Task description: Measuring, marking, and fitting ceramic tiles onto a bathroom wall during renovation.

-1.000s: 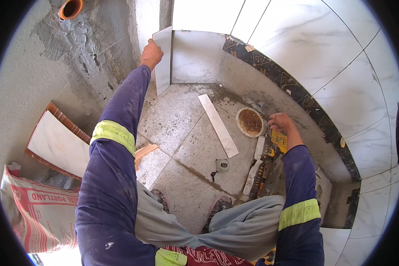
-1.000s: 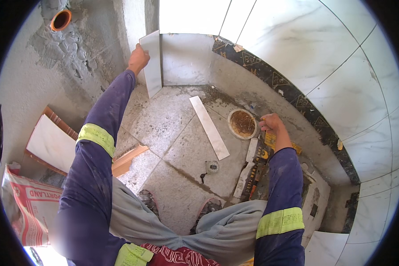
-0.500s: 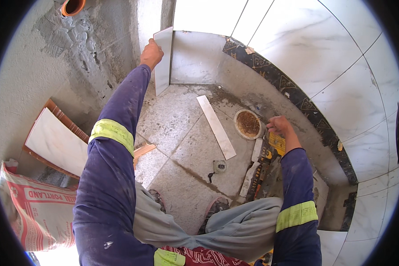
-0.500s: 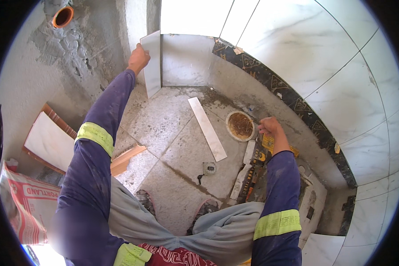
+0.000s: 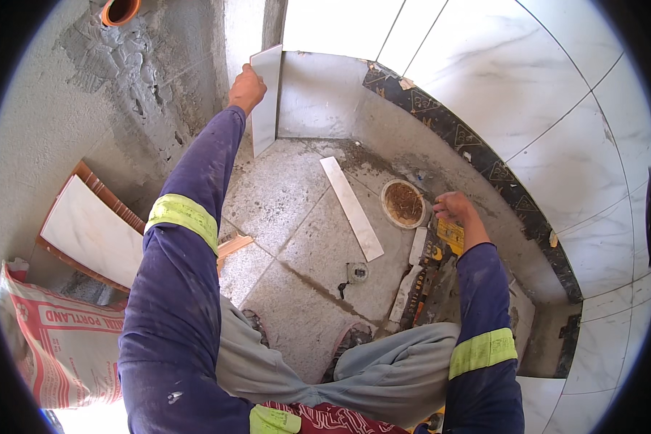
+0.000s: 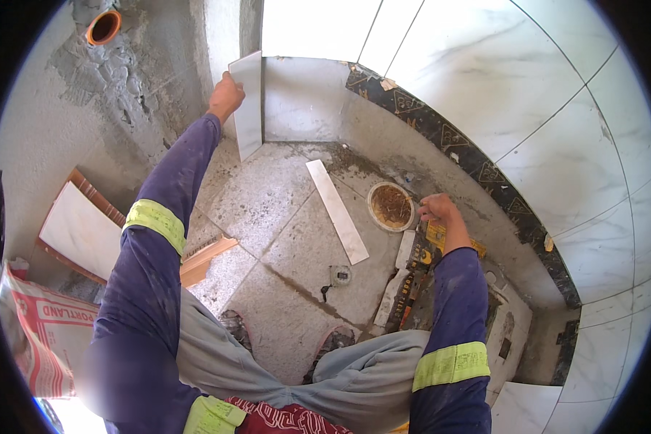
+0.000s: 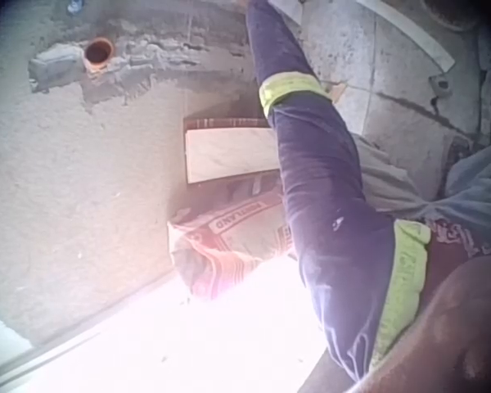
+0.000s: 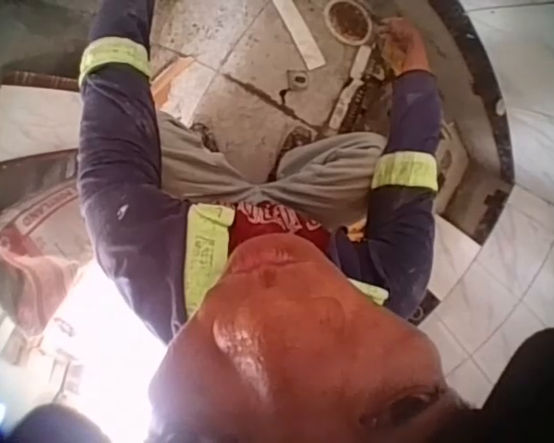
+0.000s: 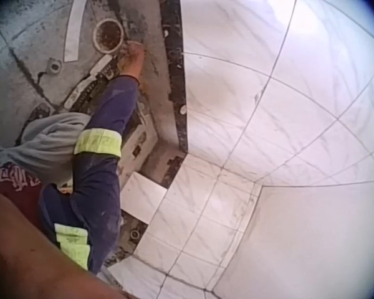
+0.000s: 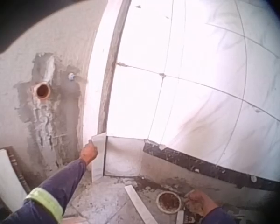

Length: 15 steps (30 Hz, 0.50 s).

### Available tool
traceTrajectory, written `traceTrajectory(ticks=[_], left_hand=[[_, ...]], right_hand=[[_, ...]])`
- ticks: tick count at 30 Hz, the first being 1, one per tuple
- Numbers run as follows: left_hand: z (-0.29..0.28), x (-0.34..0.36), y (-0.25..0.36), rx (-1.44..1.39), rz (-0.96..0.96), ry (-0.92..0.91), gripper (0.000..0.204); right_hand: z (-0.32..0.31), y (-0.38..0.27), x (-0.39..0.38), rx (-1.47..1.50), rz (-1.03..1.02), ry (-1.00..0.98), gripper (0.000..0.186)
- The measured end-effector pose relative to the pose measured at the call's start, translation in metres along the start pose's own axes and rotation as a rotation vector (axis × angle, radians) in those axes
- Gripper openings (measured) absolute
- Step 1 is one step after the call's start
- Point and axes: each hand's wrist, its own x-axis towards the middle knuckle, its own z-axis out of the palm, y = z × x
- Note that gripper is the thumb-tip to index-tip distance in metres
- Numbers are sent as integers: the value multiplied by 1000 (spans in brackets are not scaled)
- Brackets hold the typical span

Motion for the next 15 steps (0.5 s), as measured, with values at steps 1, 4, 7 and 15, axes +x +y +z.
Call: traceTrajectory(ticks=[1, 4, 7, 15], left_hand=[[1, 1, -1, -6, 7, 8, 39], [5, 5, -5, -10, 22, 25, 39], [11, 8, -9, -16, 45, 34, 39], [29, 39, -37, -17, 156, 72, 52]], right_hand=[[0, 1, 2, 17, 1, 1, 44], [0, 8, 10, 26, -3, 5, 39], [-1, 16, 19, 23, -60, -30, 30], [4, 6, 26, 27, -131, 11, 24]])
